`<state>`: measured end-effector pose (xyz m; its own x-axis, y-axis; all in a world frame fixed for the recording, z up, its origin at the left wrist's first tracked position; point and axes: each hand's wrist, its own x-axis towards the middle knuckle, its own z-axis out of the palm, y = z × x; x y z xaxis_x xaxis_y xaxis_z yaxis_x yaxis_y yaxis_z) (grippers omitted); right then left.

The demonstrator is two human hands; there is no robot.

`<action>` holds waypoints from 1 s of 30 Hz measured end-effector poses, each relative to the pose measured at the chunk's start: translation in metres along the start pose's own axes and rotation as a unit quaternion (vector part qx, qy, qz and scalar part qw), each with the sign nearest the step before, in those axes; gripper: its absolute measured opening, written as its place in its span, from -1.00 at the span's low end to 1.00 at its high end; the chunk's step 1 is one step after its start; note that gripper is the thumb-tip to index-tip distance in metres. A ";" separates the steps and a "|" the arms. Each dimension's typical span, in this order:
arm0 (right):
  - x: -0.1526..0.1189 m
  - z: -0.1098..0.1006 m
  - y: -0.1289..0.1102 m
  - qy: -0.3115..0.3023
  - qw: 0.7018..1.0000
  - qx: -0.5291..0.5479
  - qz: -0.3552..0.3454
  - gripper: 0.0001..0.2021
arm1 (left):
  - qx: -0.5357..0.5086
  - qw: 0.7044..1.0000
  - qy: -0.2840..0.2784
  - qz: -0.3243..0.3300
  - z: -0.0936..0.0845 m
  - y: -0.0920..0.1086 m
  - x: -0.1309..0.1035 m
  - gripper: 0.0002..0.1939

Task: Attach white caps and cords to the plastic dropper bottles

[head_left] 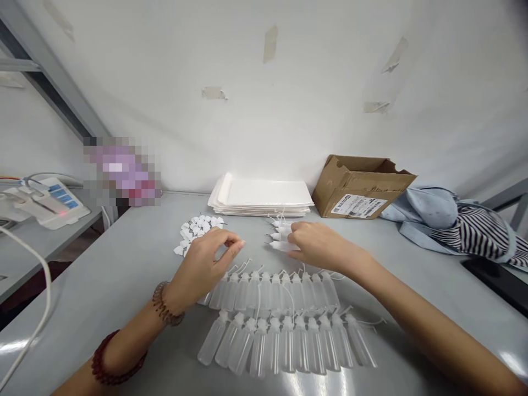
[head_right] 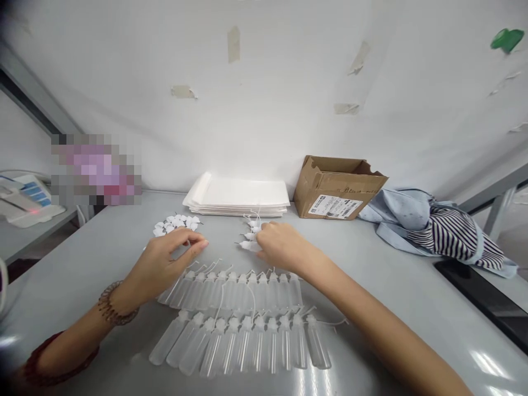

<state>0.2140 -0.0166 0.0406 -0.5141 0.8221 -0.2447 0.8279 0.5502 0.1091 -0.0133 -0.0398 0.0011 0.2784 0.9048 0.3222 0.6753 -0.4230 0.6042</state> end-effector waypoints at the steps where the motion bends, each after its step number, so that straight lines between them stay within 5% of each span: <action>1: 0.002 0.003 0.002 -0.007 1.000 -0.006 0.005 -0.83 | 0.006 1.000 0.011 -0.013 -0.002 -0.001 0.001 -0.75; 9: 0.012 0.017 0.003 0.010 1.000 -0.020 0.002 -0.87 | 0.081 0.991 0.056 -0.089 -0.018 -0.016 0.008 -0.77; 18: 0.005 0.011 0.008 0.016 1.000 -0.022 0.004 -0.90 | 0.212 0.977 0.021 -0.014 -0.011 -0.038 0.011 -0.74; 30: -0.001 0.005 0.010 0.028 0.999 -0.023 0.012 -0.92 | 0.225 0.971 -0.033 0.068 0.000 -0.061 0.012 -0.65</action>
<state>0.2240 -0.0125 0.0370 -0.5076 0.8410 -0.1875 0.8293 0.5358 0.1584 -0.0511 -0.0031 -0.0321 0.4195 0.8495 0.3199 0.8551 -0.4881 0.1749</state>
